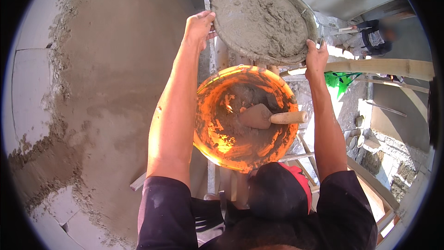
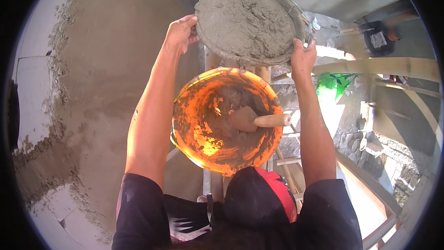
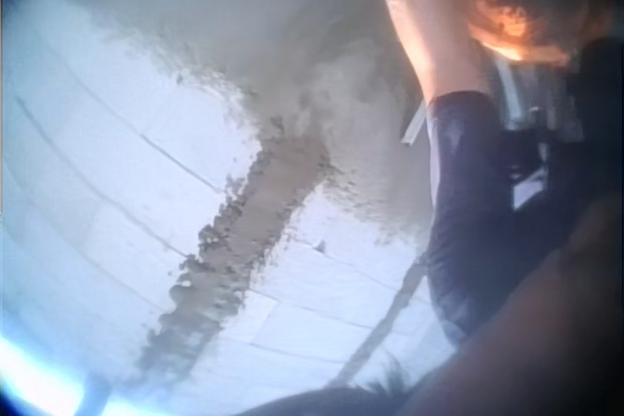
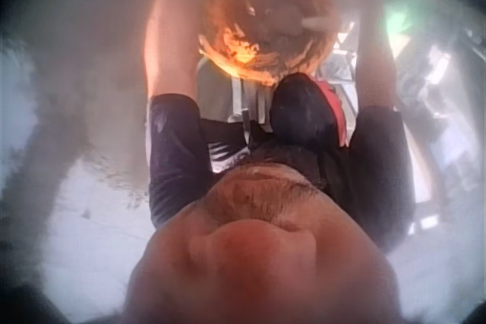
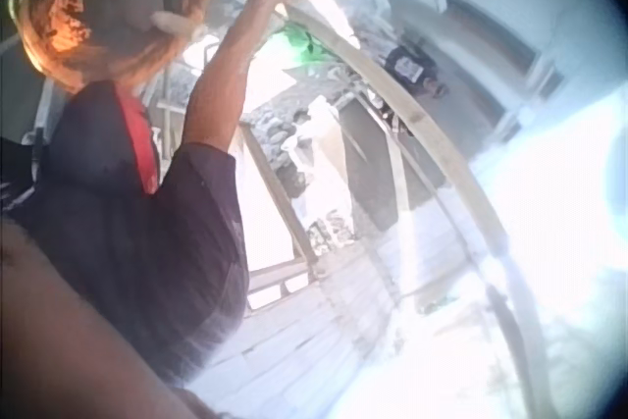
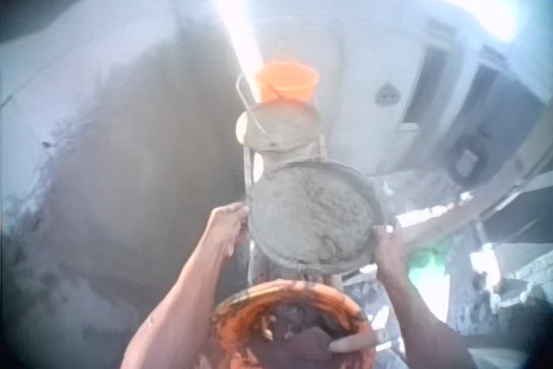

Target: The person applies cement mixture to a block wall using a trowel and levels it with a wooden board and a long metal straightedge.

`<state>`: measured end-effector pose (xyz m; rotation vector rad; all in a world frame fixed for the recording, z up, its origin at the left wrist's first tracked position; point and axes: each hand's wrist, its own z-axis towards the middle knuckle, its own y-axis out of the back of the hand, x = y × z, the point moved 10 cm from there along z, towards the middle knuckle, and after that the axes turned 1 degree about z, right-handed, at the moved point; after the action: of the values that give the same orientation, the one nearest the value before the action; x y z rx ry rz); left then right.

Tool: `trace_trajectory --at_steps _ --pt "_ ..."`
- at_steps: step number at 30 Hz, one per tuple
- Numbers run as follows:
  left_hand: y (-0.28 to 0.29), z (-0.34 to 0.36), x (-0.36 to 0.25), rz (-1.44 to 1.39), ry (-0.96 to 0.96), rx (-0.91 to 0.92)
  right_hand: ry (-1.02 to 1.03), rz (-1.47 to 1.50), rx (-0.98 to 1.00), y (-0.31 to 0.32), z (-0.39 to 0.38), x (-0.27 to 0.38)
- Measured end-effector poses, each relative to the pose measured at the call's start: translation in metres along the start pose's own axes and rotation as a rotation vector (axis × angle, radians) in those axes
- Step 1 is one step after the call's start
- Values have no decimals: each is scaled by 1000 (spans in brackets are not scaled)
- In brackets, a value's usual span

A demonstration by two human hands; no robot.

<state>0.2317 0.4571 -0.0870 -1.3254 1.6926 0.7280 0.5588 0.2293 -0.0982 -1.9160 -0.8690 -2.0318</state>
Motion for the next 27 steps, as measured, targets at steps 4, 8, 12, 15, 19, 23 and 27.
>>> trace_trajectory --at_steps 4,8,12,15,19,23,27 --pt "-22 17 -9 134 16 64 -133 116 -115 12 -1 -3" --pt "-11 2 -8 116 11 22 -127 -37 -91 12 0 -12" --pt "30 -51 0 136 35 -12 -219 72 -47 5 -16 8" --pt "75 -122 2 192 -86 -58 -243 404 -52 42 -23 -4" --pt "149 -244 17 478 -65 -172 -346 182 -2 127 -18 -105" --pt "248 -351 89 469 169 -255 -198 -162 -93 174 -2 -156" --pt "287 -424 161 435 360 -101 -325 -151 -42 187 27 -155"
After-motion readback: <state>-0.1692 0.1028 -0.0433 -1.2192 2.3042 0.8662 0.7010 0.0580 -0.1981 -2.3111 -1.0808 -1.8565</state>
